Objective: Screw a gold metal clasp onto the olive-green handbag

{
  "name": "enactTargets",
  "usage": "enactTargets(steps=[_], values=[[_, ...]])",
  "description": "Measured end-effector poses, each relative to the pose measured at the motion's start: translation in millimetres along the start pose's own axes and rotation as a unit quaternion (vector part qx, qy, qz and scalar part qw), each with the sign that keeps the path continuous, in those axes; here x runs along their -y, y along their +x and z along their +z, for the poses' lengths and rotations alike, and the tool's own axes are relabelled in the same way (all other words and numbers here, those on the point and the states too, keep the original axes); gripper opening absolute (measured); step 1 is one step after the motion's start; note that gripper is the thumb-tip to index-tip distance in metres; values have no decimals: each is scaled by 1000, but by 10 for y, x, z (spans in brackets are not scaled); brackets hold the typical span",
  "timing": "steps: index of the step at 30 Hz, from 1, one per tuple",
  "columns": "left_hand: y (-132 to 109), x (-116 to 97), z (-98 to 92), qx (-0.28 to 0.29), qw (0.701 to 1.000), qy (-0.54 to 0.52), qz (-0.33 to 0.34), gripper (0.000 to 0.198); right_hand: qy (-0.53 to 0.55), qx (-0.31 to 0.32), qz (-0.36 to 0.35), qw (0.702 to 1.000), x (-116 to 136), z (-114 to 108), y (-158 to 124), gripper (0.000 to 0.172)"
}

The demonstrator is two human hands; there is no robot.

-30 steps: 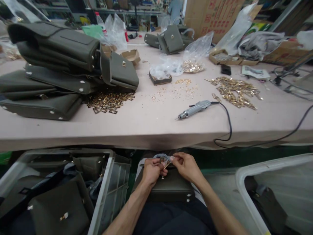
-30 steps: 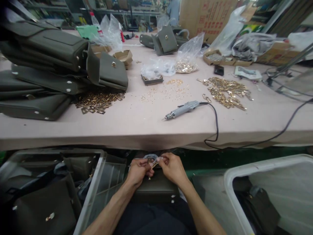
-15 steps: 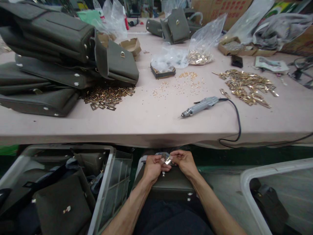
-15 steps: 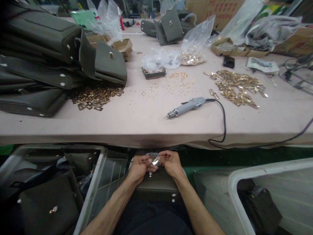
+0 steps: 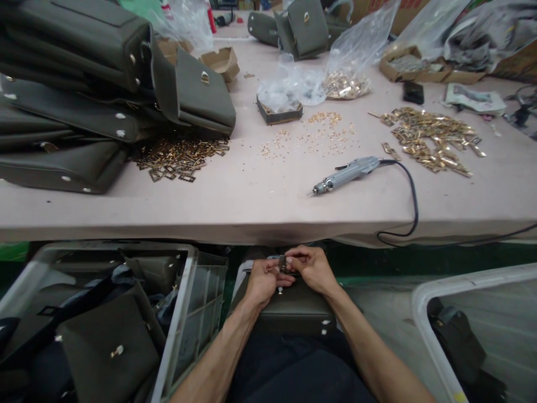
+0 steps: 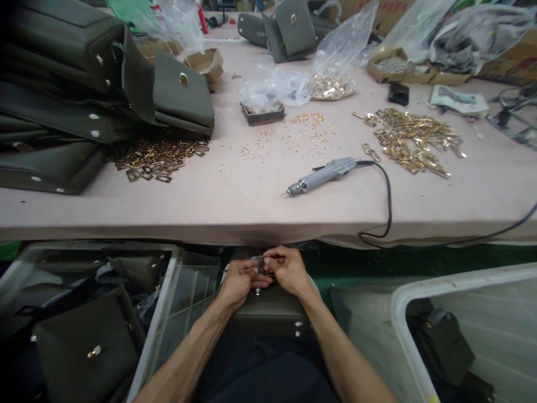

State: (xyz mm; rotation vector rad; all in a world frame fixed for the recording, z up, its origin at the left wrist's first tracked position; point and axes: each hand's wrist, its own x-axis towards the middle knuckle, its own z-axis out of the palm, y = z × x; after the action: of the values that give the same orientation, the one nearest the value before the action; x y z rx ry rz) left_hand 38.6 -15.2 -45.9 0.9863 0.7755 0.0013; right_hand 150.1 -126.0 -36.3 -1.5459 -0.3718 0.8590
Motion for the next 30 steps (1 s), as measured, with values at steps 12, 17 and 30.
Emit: enactTargets(steps=[12, 17, 30], values=[[-12, 29, -39, 32, 999, 5, 13, 27, -89, -13, -40, 995, -39, 77, -10, 21], [-34, 9, -33, 39, 999, 4, 16, 27, -83, -11, -57, 995, -63, 85, -23, 20], [-34, 11, 2, 15, 1000, 2, 25, 24, -181, -40, -106, 977, -48, 103, -86, 19]])
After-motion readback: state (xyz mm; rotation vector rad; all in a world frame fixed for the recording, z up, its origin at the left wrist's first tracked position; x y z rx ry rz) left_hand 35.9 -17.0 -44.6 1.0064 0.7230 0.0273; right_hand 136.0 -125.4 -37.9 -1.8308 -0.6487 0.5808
